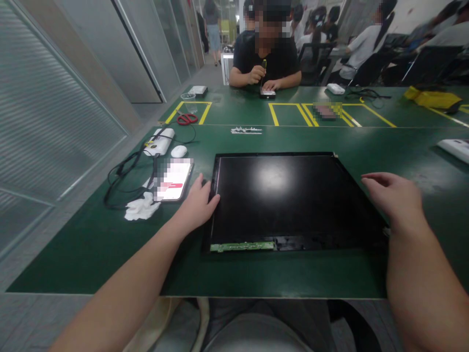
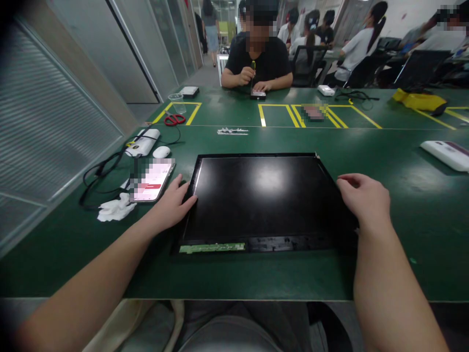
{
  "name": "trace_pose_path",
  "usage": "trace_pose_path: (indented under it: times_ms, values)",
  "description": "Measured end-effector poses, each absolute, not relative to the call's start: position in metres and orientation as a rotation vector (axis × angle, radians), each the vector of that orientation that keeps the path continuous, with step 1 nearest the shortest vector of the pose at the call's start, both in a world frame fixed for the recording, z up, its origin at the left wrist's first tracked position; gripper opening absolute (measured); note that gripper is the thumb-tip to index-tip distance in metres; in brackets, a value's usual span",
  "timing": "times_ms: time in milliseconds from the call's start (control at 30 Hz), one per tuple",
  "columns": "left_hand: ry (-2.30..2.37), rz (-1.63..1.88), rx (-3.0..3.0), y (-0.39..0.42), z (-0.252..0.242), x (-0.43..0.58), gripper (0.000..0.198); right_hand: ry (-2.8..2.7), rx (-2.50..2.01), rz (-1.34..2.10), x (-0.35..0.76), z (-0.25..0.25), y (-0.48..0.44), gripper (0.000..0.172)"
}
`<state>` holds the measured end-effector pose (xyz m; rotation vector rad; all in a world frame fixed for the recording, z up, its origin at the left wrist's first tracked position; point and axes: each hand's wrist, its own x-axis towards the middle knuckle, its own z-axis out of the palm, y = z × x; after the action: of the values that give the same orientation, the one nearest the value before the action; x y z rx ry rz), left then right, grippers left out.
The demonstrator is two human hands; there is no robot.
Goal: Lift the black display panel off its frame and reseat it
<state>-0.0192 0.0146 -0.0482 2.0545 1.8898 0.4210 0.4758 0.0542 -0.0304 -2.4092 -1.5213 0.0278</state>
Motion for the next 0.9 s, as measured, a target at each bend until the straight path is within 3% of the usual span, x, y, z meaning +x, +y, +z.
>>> trace_pose_path:
  times_ms: [133, 367, 500, 633, 900]
  values:
    - [1.839, 0.472, 2.050, 0.019, -0.046, -0.022, 0.049, -1.505, -2.527, 0.251, 0.473, -0.034, 0.062, 0.056]
    - [1.750, 0.735, 1.878, 0.020, -0.037, -0.018, 0.036, -1.719, -2.480, 0.220, 0.475, -0.046, 0.068, 0.066]
    - [1.527, 1.038, 1.448, 0.014, -0.031, -0.006, 0.043, -1.727, -2.463, 0.175, 0.478, -0.047, 0.067, 0.065]
    - [1.369, 1.125, 0.986, 0.010, -0.030, 0.003, 0.053, -1.758, -2.482, 0.152, 0.478, -0.049, 0.068, 0.065]
    - [1.351, 1.169, 0.833, 0.011, -0.030, 0.005, 0.053, -1.794, -2.450, 0.154, 0.478, -0.048, 0.068, 0.058]
